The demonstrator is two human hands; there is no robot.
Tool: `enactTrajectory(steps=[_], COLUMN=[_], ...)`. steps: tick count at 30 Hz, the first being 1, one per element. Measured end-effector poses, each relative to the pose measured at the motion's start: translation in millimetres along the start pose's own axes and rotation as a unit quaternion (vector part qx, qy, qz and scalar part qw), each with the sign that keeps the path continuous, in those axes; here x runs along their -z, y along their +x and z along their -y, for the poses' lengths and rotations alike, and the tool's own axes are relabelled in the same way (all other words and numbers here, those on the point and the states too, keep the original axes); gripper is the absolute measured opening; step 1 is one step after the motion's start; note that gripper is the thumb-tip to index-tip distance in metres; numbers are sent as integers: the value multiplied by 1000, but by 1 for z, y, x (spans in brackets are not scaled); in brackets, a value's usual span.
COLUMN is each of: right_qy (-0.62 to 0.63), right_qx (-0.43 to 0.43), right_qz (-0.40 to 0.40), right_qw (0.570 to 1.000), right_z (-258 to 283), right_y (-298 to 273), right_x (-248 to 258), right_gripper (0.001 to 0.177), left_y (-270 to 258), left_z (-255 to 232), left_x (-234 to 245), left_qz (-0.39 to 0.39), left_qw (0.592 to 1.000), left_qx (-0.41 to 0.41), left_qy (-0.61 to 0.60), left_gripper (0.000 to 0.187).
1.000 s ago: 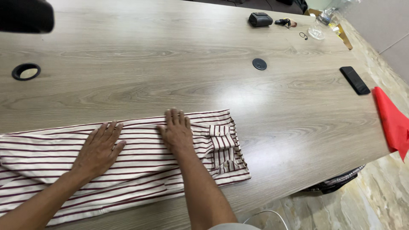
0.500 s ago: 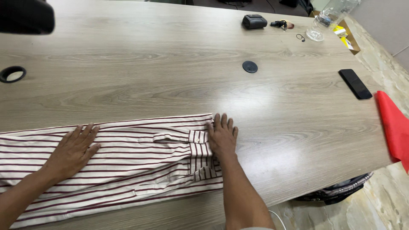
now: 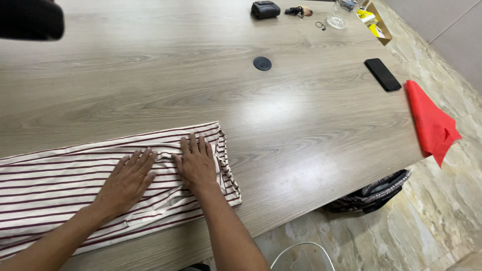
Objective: The person folds a striped long-sleeve shirt on a table, then retrieves a black tank top from a chair and folds it on the same table. The person smooths and aligns the garments by hand to create neat rectangular folds.
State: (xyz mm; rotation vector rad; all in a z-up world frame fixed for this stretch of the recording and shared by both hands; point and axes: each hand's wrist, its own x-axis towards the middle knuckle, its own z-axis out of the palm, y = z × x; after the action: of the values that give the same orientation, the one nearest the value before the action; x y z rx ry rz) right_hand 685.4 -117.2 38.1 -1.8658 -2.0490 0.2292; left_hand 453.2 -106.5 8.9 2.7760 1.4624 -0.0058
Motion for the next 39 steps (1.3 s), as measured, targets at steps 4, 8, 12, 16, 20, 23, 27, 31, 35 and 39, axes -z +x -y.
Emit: enactTrajectory(steps=[4, 8, 12, 16, 20, 23, 27, 31, 35, 39], right_qy=[28, 46, 31, 176, 262, 305, 297, 400, 493, 533], right_qx=[15, -46, -99, -291, -409, -430, -425, -402, -376, -349], right_qz=[12, 37, 52, -29, 12, 66, 66, 60, 70, 83], right_qw=[999, 997, 993, 940, 874, 847, 853, 821, 782, 766], right_z=[-24, -43, -63, -72, -57, -41, -40, -50, -52, -59], right_y=[-7, -14, -25, -33, -28, -21, -14, -9, -4, 1], right_x=[6, 17, 32, 48, 64, 73, 81, 78, 61, 44], right_gripper=[70, 68, 65, 73, 80, 80, 82, 54, 35, 31], left_y=[-7, -7, -3, -12, -12, -3, 7, 7, 6, 10], left_z=[-6, -2, 1, 1, -13, -31, -53, -65, -66, -64], left_x=[3, 0, -1, 5, 16, 21, 24, 25, 22, 17], left_qz=[-86, -44, -31, -34, -41, -48, -23, 2, 21, 35], left_qw=[995, 999, 999, 994, 985, 981, 979, 986, 991, 991], left_qx=[-47, -22, -22, -5, 23, 2, -14, -36, -32, -22], left_qy=[-2, 0, -26, -105, -164, -190, -202, -161, -128, -124], left_gripper=[65, 66, 67, 67, 66, 65, 65, 66, 65, 67])
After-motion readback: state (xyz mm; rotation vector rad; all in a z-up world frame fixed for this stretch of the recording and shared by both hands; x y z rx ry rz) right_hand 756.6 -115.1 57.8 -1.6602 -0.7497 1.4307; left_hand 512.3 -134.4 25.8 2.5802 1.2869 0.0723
